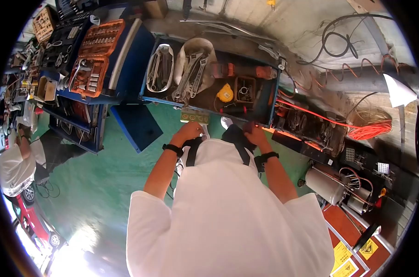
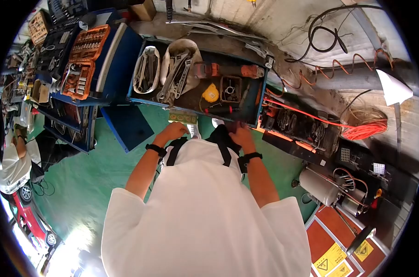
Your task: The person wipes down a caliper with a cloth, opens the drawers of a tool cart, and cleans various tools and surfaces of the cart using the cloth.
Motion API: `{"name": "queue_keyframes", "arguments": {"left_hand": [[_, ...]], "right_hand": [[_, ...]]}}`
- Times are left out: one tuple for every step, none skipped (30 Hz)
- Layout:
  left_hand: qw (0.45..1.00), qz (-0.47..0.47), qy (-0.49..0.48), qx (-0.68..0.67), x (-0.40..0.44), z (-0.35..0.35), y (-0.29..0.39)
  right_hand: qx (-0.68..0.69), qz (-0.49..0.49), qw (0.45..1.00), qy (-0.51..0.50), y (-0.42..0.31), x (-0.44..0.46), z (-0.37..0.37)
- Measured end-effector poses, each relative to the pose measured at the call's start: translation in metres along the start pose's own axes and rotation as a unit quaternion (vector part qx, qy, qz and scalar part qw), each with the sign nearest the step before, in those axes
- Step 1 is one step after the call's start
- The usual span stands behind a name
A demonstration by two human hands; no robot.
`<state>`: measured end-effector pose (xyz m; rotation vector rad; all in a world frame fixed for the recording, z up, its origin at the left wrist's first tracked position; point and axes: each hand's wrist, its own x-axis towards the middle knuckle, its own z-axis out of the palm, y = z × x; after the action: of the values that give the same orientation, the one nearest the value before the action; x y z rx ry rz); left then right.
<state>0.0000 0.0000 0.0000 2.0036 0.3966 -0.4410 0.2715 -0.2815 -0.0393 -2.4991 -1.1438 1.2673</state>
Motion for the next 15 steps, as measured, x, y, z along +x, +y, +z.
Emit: {"name": "queue_keyframes", "arguments": {"left_hand": [[1.0,0.002,0.016,0.0,-0.004,0.004,-0.002],[0.999,0.002,0.033,0.0,-0.008,0.008,-0.003],[0.999,-0.002,0.033,0.012,-0.001,-0.006,-0.007],[0.998,-0.002,0.07,0.003,0.004,0.007,0.009],[0.994,-0.013,0.109,0.009,-0.001,0.004,0.014],[0.99,0.002,0.142,0.011,-0.005,-0.003,0.016],[0.99,-0.004,0.139,0.012,-0.005,-0.008,0.023],[0.988,-0.035,0.137,0.057,-0.002,-0.014,0.029],[0.984,-0.065,0.135,0.101,0.001,-0.021,0.034],[0.984,-0.067,0.132,0.101,0.001,-0.026,0.038],[0.982,-0.054,0.142,0.109,0.002,-0.031,0.043],[0.981,-0.039,0.149,0.117,0.003,-0.033,0.045],[0.982,-0.035,0.145,0.117,0.008,-0.026,0.035],[0.966,0.036,0.159,0.202,0.013,-0.017,0.021],[0.938,0.108,0.172,0.281,0.014,-0.016,0.021]], "right_hand": [[-0.047,0.01,0.999,0.015,-0.03,-0.008,-0.005],[-0.095,0.018,0.995,0.027,-0.06,-0.016,-0.014],[-0.085,0.012,0.996,0.032,-0.094,-0.005,-0.027],[-0.148,-0.022,0.988,0.02,-0.111,-0.023,-0.05],[-0.197,-0.07,0.978,0.012,-0.13,-0.023,-0.052],[-0.196,-0.13,0.969,0.075,-0.136,-0.011,-0.041],[-0.191,-0.132,0.97,0.071,-0.145,-0.006,-0.038],[-0.203,-0.159,0.963,0.079,-0.154,-0.001,-0.036],[-0.215,-0.186,0.955,0.087,-0.161,0.004,-0.034],[-0.213,-0.186,0.955,0.084,-0.165,0.009,-0.029],[-0.236,-0.188,0.947,0.108,-0.167,0.013,-0.024],[-0.258,-0.188,0.939,0.131,-0.166,0.012,-0.019],[-0.257,-0.182,0.94,0.131,-0.164,0.01,-0.017],[-0.301,-0.185,0.925,0.143,-0.16,0.008,-0.017],[-0.345,-0.186,0.907,0.154,-0.154,0.006,-0.016]]}}
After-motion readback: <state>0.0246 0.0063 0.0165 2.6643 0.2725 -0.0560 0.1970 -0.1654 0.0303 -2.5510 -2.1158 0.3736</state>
